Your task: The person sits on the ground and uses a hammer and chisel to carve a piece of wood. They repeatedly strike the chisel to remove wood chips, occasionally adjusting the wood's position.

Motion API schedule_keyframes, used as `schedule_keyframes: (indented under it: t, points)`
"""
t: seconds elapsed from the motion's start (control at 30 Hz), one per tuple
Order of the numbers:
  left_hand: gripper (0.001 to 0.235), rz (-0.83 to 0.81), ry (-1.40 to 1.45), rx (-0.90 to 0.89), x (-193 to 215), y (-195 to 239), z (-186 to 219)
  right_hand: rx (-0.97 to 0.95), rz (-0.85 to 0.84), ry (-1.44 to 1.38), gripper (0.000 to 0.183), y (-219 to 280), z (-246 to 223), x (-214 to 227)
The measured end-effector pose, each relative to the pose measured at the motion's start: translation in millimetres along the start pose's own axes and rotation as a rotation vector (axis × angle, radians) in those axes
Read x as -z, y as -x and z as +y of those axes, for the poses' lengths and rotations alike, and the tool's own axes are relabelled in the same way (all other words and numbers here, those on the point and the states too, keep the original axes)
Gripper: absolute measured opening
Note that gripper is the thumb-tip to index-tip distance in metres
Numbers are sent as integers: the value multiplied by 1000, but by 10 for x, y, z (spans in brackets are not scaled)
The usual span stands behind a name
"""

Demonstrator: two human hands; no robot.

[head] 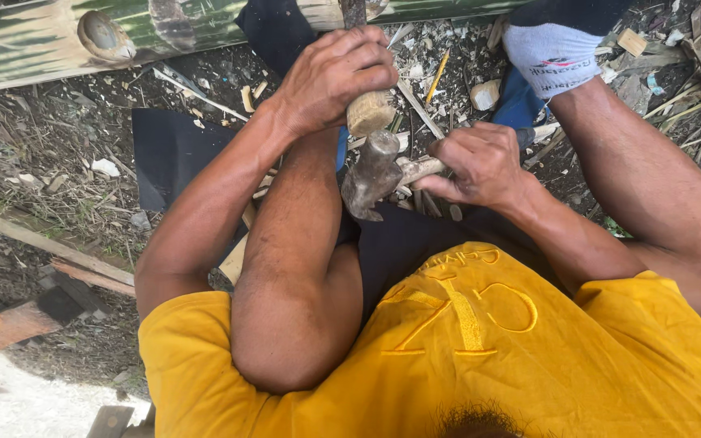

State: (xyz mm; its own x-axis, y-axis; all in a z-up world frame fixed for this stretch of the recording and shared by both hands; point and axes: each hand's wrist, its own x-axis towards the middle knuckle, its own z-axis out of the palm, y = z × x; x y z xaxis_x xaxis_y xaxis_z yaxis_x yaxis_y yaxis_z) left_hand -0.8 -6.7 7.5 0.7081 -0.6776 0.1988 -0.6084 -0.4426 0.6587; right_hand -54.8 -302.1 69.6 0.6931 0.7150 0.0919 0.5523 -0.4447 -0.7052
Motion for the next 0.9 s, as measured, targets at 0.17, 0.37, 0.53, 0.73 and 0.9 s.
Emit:
schedule_keyframes:
  t: [0.17,0.37,0.53,0.73,0.9]
  points:
    - [21,-3,1,5,18,23,-22,55,67,-17,51,42,13,-111]
    - [27,24,1,-21,72,-105,-62,-260,-23,38,59,32,114,-237]
    - [30,20,25,-15,73,-66,-66,88,179,-32,49,21,38,-194]
    - [35,76,264,152,159,-128,2,-272,-70,84,51,-278,-86,-6]
    - [28,26,182,64,217,-105,-116,92,144,-32,52,-256,-305,161]
